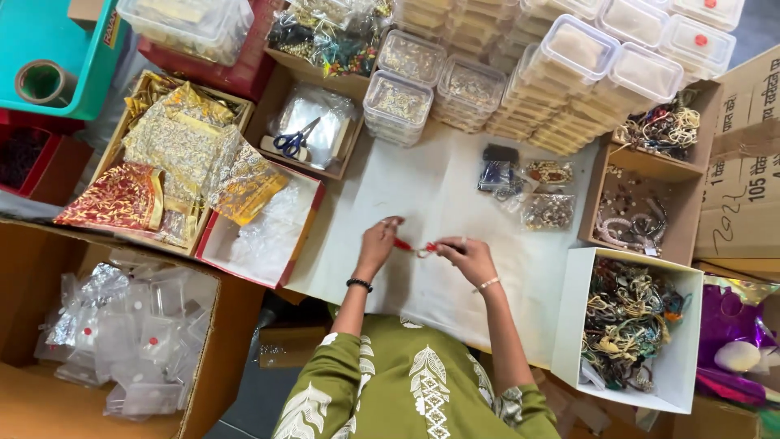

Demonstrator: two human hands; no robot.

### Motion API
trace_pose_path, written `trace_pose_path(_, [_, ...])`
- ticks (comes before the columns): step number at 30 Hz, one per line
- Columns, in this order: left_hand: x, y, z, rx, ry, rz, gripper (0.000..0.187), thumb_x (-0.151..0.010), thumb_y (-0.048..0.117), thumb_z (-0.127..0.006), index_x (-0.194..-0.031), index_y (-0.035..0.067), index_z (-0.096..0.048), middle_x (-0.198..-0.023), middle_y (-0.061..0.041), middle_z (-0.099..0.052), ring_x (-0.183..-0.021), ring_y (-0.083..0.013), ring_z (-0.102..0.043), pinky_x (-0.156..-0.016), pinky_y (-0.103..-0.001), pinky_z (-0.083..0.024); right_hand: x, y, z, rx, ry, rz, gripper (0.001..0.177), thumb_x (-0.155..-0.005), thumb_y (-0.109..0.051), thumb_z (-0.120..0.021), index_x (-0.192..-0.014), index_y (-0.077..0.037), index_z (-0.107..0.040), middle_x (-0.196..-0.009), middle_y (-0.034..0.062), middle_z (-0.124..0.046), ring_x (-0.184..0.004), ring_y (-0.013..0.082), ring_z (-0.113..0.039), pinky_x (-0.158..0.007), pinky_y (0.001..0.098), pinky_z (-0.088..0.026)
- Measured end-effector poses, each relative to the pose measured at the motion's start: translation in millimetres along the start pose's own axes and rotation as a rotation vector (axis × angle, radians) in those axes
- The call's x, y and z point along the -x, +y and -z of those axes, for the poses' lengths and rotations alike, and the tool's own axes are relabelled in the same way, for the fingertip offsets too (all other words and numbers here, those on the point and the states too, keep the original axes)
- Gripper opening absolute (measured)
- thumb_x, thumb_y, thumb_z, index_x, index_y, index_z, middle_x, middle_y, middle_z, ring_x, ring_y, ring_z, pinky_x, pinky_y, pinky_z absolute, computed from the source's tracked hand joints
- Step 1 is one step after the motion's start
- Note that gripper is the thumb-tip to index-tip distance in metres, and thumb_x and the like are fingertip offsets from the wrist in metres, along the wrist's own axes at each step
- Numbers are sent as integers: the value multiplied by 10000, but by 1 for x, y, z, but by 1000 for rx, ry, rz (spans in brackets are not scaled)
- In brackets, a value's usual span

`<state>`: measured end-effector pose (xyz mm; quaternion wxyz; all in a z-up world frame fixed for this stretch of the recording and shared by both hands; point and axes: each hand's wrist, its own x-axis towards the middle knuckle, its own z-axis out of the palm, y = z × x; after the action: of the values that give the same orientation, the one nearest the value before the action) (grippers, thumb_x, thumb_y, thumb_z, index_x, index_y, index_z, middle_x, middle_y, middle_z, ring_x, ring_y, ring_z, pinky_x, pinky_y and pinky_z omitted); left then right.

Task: The person sorts through various jewelry items, including bracelets and necklaces, on a cluttered table. They pick up individual pieces, place them into small clear plastic bags, and arrange the packaged items on the table surface.

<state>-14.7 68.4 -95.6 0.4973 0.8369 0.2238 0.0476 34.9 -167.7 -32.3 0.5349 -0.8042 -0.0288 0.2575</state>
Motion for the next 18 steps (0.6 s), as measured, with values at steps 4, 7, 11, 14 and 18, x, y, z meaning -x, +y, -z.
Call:
trace_pose_path(4, [-4,14,-11,466,-369,61,512,-1062,432,-385,-1143,73,-740,-1156,-42,-751,-1113,-165,-675,-887,-356,-546,-15,-49,-1,32,-117,80,239,-909,-221,-768,-1088,-73,-822,-839,31,-789,-668,72,-606,-624,235,-528])
trace_pose_path(7, [-10,8,-13,556,-459,182,685,-1161,488,-302,-1172,-9,-773,-1057,-158,-721,-936,-285,-627,-865,-394,-474,-21,-87,11,-25,-144,237,269,-912,-174,-769,-1162,-75,-787,-883,37,-790,-752,47,-637,-654,243,-521])
trace_pose_path(11, [-6,36,8,536,-193,-42,610,-1072,483,-325,-1329,33,-647,-1319,-105,-675,-1263,-215,-596,-1094,-317,-412,-29,-94,25,272,-79,292,356,-848,-126,-774,-1201,-111,-729,-848,46,-779,-681,83,-695,-673,266,-576])
trace_pose_path(14, [-7,66,13,616,-223,-87,588,-1065,460,-373,-1414,39,-589,-1383,-122,-600,-1309,-226,-539,-1090,-367,-430,-23,-113,31,317,-106,333,272,-879,-112,-762,-1151,-100,-756,-816,60,-772,-684,90,-705,-685,273,-582])
trace_pose_path(18, [-19,84,-2,696,-474,-36,650,-1053,503,-238,-1302,74,-659,-1294,-56,-672,-1245,-169,-577,-1059,-317,-430,-16,-146,35,112,-197,550,203,-926,-71,-704,-1119,-75,-765,-961,27,-794,-826,52,-742,-699,258,-588])
